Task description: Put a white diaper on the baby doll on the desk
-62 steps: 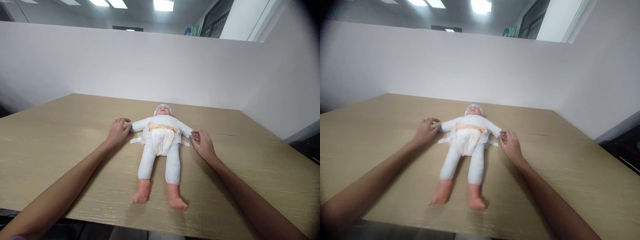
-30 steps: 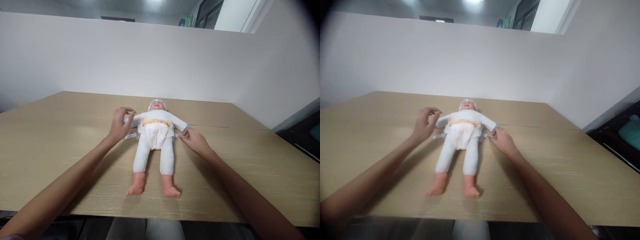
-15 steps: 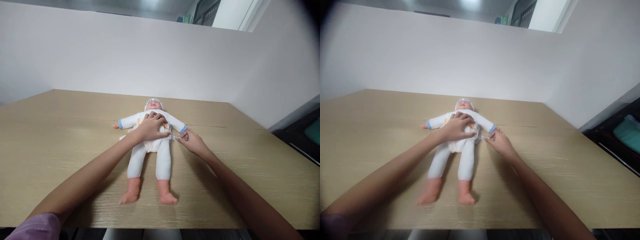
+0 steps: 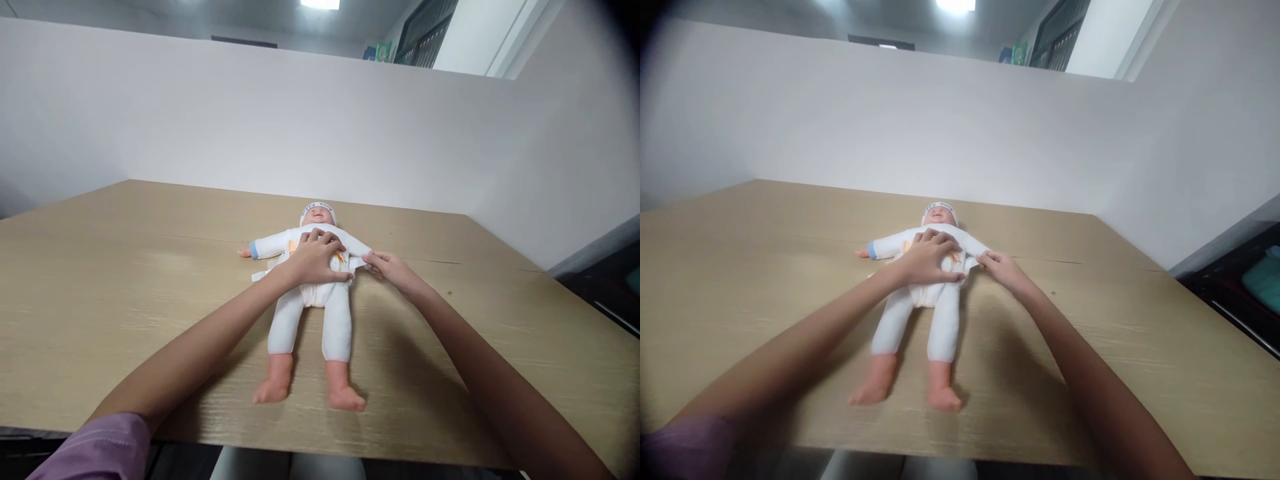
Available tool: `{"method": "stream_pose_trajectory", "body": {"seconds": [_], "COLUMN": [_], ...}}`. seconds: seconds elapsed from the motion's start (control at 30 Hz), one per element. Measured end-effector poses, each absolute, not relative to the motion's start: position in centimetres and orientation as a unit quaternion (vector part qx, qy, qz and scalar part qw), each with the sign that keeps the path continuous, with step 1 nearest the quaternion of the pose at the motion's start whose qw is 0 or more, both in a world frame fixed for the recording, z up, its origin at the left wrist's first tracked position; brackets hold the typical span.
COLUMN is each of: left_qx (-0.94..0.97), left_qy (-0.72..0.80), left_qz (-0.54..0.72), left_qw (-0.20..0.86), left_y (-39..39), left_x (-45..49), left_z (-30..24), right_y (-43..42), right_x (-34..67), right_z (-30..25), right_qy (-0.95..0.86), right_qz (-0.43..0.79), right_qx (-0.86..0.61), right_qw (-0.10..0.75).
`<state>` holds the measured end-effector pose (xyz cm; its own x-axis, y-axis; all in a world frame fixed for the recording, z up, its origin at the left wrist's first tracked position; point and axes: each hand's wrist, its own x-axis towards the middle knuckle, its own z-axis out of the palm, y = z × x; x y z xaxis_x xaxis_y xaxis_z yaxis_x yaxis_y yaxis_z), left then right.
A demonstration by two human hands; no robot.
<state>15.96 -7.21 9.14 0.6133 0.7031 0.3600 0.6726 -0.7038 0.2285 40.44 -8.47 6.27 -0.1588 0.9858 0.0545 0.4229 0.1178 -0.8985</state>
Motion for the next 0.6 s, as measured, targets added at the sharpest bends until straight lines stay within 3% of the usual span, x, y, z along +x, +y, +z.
{"method": "stream_pose_trajectory", "body": {"seconds": [0.23, 0.43, 0.6], "left_qx": [0.882, 0.875, 0.84], "left_qy": [0.401, 0.329, 0.275], "left_qz": [0.221, 0.235, 0.293], "left_qw": [0.113, 0.267, 0.366], "left_y": [-6.9, -6.0, -5.7], "left_x": [15.5, 13.2, 11.5], "left_z": [9.4, 10.5, 10.6], "right_y": [-5.9, -10.5, -13.4], "right_x": [33.9, 32.9, 33.8], "right_z": [7.5, 5.9, 4.6], "right_qy": [-0.712, -0.745, -0.824], "right_qz": [0.289, 0.124, 0.086], "right_qx": [-0.544, -0.462, -0.377], "right_qw": [0.337, 0.465, 0.415]}}
